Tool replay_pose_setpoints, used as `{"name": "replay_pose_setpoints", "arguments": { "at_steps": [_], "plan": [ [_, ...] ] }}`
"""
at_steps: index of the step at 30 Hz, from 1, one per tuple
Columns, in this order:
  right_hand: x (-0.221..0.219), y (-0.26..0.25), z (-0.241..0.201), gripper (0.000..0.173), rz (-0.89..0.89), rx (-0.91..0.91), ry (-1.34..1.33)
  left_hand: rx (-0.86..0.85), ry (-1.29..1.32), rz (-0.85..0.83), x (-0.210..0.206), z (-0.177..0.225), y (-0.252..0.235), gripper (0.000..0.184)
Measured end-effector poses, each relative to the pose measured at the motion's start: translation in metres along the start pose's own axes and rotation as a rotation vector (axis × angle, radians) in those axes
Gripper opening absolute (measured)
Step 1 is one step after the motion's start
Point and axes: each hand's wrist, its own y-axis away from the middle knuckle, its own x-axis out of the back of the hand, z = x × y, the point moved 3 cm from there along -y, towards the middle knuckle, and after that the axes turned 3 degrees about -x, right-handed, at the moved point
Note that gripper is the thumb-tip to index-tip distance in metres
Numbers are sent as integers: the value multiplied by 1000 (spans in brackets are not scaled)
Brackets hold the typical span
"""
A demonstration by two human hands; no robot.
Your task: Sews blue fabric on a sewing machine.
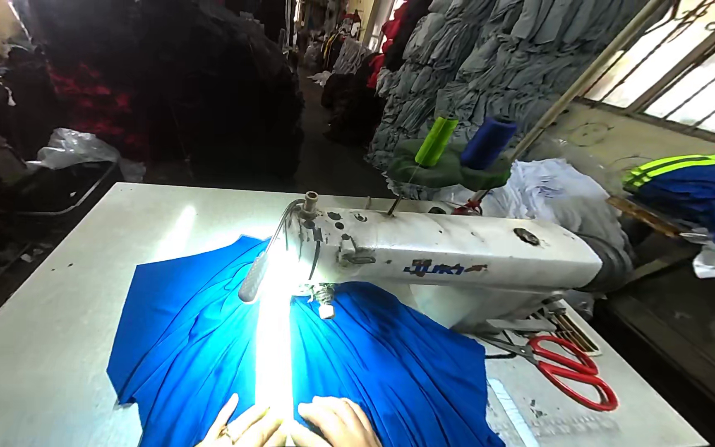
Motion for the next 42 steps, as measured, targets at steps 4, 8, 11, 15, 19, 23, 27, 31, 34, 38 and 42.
{"name": "replay_pose_setpoints", "arguments": {
  "at_steps": [4, 8, 11, 15, 19, 23, 27, 31, 34, 38, 42],
  "plan": [
    [-3, -26, 15, 26, -5, -31, 22, 31, 10, -28, 5, -24, -24, 37],
    [-3, -56, 30, 29, -42, -108, 11, 21, -19, -44, 10, -52, -50, 38],
    [-8, -77, 44, 33, -84, -152, 31, 32, -45, -24, 15, -74, -70, 39],
    [-8, -100, 57, 39, -252, -335, 15, 113, -64, -112, 18, -100, -98, 42],
    [6, -86, 53, 34, -6, -220, 46, 235, -37, -201, 26, -105, -113, 46],
    [98, -39, 65, 24, 450, -156, 145, 219, -77, -118, 27, -101, -112, 46],
    [240, -24, 158, 31, 774, -326, 434, 279, -34, -219, 43, -83, -115, 47],
    [321, -40, 275, 56, 494, -947, 290, 267, -50, -202, 42, -83, -115, 48],
    [323, -35, 315, 62, 338, -1113, 275, 270, -35, -183, 43, -80, -114, 47],
    [284, 17, 303, 60, 700, -887, 193, 267, -35, -142, 46, -76, -114, 45],
    [235, 71, 272, 50, 755, -802, 220, 208, -60, -107, 38, -85, -112, 46]
  ]
}}
